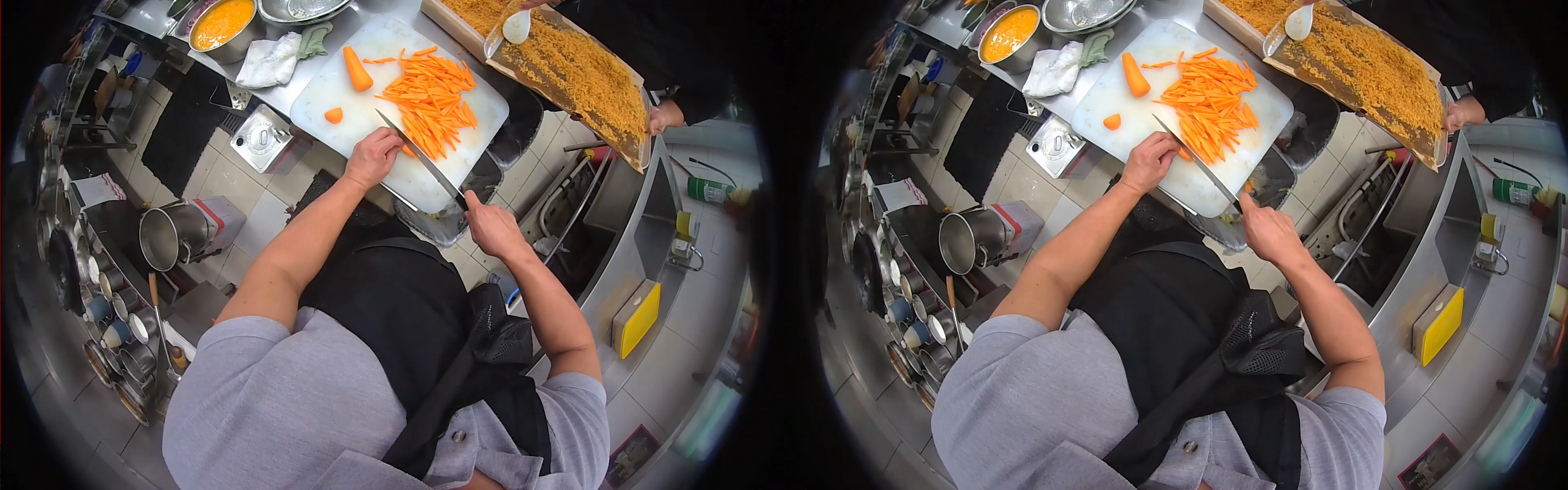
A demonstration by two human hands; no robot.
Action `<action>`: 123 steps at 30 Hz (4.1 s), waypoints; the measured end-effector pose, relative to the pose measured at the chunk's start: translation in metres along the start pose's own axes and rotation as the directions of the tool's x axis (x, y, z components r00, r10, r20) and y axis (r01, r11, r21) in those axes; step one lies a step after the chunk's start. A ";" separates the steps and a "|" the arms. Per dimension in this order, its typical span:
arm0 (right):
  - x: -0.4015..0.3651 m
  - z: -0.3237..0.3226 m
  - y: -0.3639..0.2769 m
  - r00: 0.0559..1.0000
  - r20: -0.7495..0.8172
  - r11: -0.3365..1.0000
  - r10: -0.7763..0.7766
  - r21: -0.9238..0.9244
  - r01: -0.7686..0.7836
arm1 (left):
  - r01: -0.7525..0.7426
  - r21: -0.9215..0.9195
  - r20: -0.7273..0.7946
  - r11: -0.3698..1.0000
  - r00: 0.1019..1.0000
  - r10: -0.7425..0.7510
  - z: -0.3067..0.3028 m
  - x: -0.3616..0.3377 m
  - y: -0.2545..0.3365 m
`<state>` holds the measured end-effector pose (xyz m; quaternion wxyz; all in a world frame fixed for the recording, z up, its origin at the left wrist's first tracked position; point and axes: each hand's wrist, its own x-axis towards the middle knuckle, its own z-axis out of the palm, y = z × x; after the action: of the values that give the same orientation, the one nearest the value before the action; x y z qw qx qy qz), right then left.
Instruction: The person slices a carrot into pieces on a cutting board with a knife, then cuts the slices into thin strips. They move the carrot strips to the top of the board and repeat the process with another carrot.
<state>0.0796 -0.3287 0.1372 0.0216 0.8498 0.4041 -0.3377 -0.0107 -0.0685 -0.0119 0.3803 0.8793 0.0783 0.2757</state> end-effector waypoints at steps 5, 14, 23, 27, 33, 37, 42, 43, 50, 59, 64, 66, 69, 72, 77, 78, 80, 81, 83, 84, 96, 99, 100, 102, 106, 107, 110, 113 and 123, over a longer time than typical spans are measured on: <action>0.001 -0.005 -0.003 1.000 0.023 1.000 -0.008 0.008 0.008 | -0.006 -0.003 -0.014 1.000 1.000 0.006 0.001 0.002 0.000; 0.033 0.013 -0.006 0.999 -0.029 0.997 -0.043 0.068 0.045 | -0.006 0.000 0.007 1.000 1.000 0.006 0.000 0.000 -0.001; 0.010 0.004 -0.002 0.999 0.029 0.997 -0.027 0.074 0.025 | 0.008 0.017 -0.001 1.000 1.000 -0.008 0.000 0.002 0.001; 0.010 0.006 -0.006 0.999 0.026 0.992 -0.028 0.123 0.024 | -0.031 0.027 -0.013 0.999 0.999 0.031 0.000 0.002 0.000; 0.044 0.038 -0.002 0.997 -0.039 0.980 -0.070 0.184 0.076 | -0.049 0.037 -0.009 0.998 0.999 0.049 0.000 0.003 -0.002; 0.037 0.015 0.009 0.996 -0.039 0.989 -0.074 0.128 0.079 | -0.051 0.032 -0.004 0.998 0.999 0.051 -0.003 0.002 -0.001; 0.000 0.016 0.024 0.991 -0.116 0.985 -0.069 0.152 0.086 | 0.199 -0.017 -0.070 0.980 0.977 -0.200 -0.048 -0.005 0.006; -0.003 0.021 0.027 0.989 -0.129 0.984 -0.067 0.154 0.086 | 0.186 -0.014 -0.071 0.982 0.980 -0.187 -0.061 -0.004 -0.001; 0.027 0.039 0.057 0.988 -0.142 0.992 -0.053 0.103 0.068 | 0.208 0.311 -0.055 0.927 0.978 -0.201 -0.091 0.027 -0.069; 0.027 0.034 0.024 0.991 -0.124 0.988 -0.057 0.133 0.073 | 0.350 0.436 0.226 0.829 0.849 -0.477 -0.057 0.009 0.004; 0.010 0.028 0.004 0.988 -0.151 0.996 0.011 0.087 0.002 | 0.358 0.358 0.207 0.862 0.870 -0.447 -0.074 0.015 0.016; 0.012 0.032 0.006 0.994 -0.106 0.999 0.009 0.032 -0.006 | 0.236 0.235 0.137 0.943 0.952 -0.273 -0.079 0.018 0.023; 0.002 0.022 0.007 0.983 -0.184 0.999 0.012 0.033 -0.006 | -0.045 0.137 0.174 0.990 0.985 0.020 -0.073 0.028 0.045; -0.006 0.010 0.015 0.926 -0.377 0.997 0.001 0.068 0.027 | -0.255 0.109 0.348 0.961 0.915 0.203 -0.062 0.048 0.101; -0.001 -0.009 0.020 0.849 -0.490 0.980 0.200 0.118 -0.163 | -0.420 0.347 0.638 0.838 0.761 0.118 -0.001 0.067 0.127; 0.002 -0.009 0.027 0.850 -0.477 0.973 0.222 0.165 -0.161 | -0.434 0.374 0.643 0.820 0.758 0.108 0.009 0.073 0.118; -0.006 -0.013 0.038 0.837 -0.465 0.952 0.288 0.231 -0.199 | -0.471 0.394 0.652 0.790 0.749 0.121 0.023 0.092 0.100; -0.018 -0.012 0.045 0.829 -0.472 0.948 0.302 0.243 -0.207 | -0.438 0.438 0.613 0.785 0.784 0.096 0.026 0.098 0.089; -0.047 -0.001 0.061 0.820 -0.440 0.925 0.366 0.267 -0.269 | -0.407 0.474 0.583 0.781 0.809 0.067 0.027 0.106 0.064; -0.062 0.006 0.068 0.819 -0.435 0.921 0.374 0.275 -0.275 | -0.423 0.505 0.575 0.752 0.815 0.073 0.027 0.112 0.050; -0.126 0.112 0.080 0.864 -0.236 0.795 0.445 0.548 -0.260 | -0.011 0.387 0.593 0.922 0.769 -0.240 -0.081 0.080 -0.003; -0.103 0.107 0.069 0.909 -0.241 0.830 0.339 0.532 -0.169 | -0.085 0.433 0.676 0.897 0.688 -0.262 -0.088 0.044 -0.013; -0.094 0.102 0.063 0.929 -0.225 0.837 0.295 0.530 -0.137 | -0.064 0.440 0.615 0.896 0.749 -0.249 -0.085 0.033 -0.016; -0.076 0.095 0.056 0.960 -0.193 0.848 0.204 0.525 -0.075 | -0.003 0.416 0.563 0.909 0.786 -0.255 -0.082 0.023 -0.022; -0.039 0.083 0.045 0.989 -0.133 0.888 0.062 0.461 0.006 | 0.149 0.443 0.387 0.884 0.857 -0.339 -0.083 0.014 0.003; -0.030 0.083 0.042 0.990 -0.133 0.893 0.051 0.449 0.014 | 0.161 0.444 0.374 0.881 0.861 -0.346 -0.080 0.012 0.005; -0.004 0.083 0.026 0.982 -0.171 0.888 -0.079 0.435 0.147 | 0.301 0.328 0.178 0.896 0.911 -0.371 -0.069 -0.001 -0.001; 0.020 0.079 0.009 0.982 -0.129 0.925 -0.136 0.337 0.173 | 0.227 0.253 0.061 0.940 0.966 -0.250 -0.058 -0.012 -0.010; 0.038 0.051 -0.022 0.987 -0.075 0.989 -0.139 0.037 0.142 | 0.321 -0.159 -0.026 0.934 0.944 -0.329 -0.051 -0.028 -0.003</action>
<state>0.0532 -0.3040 0.0807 -0.0347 0.8313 0.4562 -0.3157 -0.0614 -0.0441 0.0030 0.4846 0.8151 0.2112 0.2371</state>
